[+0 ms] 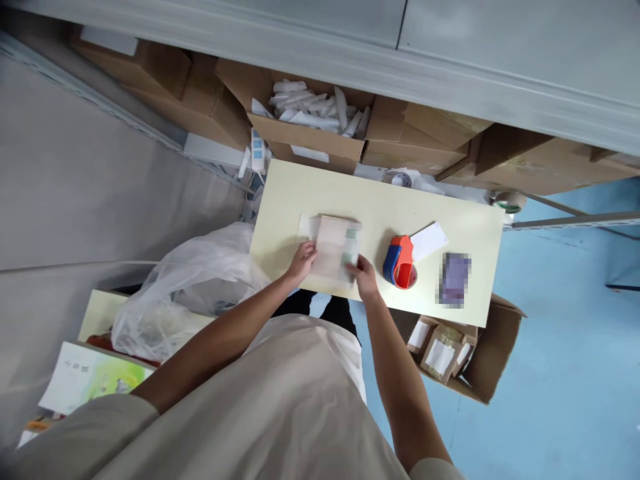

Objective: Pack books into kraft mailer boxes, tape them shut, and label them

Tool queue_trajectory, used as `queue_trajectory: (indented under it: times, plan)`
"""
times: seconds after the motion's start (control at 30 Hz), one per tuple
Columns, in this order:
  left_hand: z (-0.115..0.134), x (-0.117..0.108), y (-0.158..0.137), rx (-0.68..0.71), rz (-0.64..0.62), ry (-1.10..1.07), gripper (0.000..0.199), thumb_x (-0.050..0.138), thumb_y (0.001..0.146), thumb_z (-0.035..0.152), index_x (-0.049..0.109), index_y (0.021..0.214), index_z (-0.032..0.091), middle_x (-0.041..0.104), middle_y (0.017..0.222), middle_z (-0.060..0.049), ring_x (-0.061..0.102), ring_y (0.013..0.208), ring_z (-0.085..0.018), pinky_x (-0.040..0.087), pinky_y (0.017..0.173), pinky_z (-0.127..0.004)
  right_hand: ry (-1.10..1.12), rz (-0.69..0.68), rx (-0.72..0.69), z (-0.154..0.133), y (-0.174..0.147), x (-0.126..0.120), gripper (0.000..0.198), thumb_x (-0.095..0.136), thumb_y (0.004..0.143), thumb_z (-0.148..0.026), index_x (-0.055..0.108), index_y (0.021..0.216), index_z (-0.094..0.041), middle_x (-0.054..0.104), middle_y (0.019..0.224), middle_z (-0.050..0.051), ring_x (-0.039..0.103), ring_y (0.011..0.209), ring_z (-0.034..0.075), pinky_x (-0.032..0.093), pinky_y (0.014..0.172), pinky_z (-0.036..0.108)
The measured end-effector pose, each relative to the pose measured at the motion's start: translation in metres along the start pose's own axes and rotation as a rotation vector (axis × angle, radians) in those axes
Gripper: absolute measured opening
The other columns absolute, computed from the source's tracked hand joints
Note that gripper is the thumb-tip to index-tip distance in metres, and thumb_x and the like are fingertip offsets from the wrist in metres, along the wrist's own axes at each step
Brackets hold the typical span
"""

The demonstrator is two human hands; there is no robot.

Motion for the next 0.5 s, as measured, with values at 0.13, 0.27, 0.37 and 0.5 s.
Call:
queue_trajectory:
  times: [0.13, 0.27, 0.37, 0.5]
  plan:
    - [0.015, 0.034, 0.001, 0.049, -0.075, 0.019, 0.037, 0.057, 0.078, 0.027, 0.057, 0.114, 0.016, 0.06, 0.119, -0.014, 0.056, 0.113, -0.026, 0.043, 0.097, -0.041, 0.037, 0.039, -0.079, -0.034, -0.009, -0.017, 0.043, 0.069, 0.061, -0.032, 0.05, 0.099, -0.023, 0.062, 0.096, 0.002, 0.061, 0.085, 0.019, 0.05, 0.078, 0.036]
    - [0.027, 0.034, 0.004, 0.084, 0.018, 0.059, 0.036, 0.062, 0.069, 0.019, 0.06, 0.105, 0.014, 0.055, 0.122, -0.016, 0.042, 0.127, -0.032, 0.032, 0.106, -0.045, -0.264, 0.05, -0.128, -0.053, -0.011, 0.011, 0.048, 0.069, 0.058, -0.033, 0.045, 0.098, -0.024, 0.057, 0.096, 0.001, 0.057, 0.073, 0.015, 0.049, 0.066, 0.032]
    - [0.026, 0.004, 0.003, 0.063, 0.083, 0.012, 0.037, 0.053, 0.077, 0.023, 0.055, 0.113, 0.015, 0.056, 0.118, -0.015, 0.053, 0.115, -0.027, 0.043, 0.096, -0.043, -0.496, 0.093, -0.173, -0.05, -0.005, 0.056, 0.049, 0.068, 0.059, -0.034, 0.042, 0.099, -0.024, 0.054, 0.094, 0.001, 0.054, 0.07, 0.015, 0.048, 0.064, 0.032]
    - [0.016, -0.042, -0.001, 0.046, 0.014, -0.219, 0.035, 0.037, 0.091, 0.043, 0.053, 0.112, 0.019, 0.064, 0.1, -0.009, 0.063, 0.09, -0.021, 0.052, 0.074, -0.036, -0.663, 0.084, -0.215, -0.035, 0.003, 0.118, 0.055, 0.07, 0.058, -0.031, 0.043, 0.105, -0.023, 0.053, 0.105, 0.006, 0.056, 0.088, 0.021, 0.049, 0.078, 0.04]
Point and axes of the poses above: each hand's wrist, its own y-axis towards the middle knuckle, its own x-axis out of the palm, z = x × y, the point moved 2 cm from there along y, towards the middle knuckle
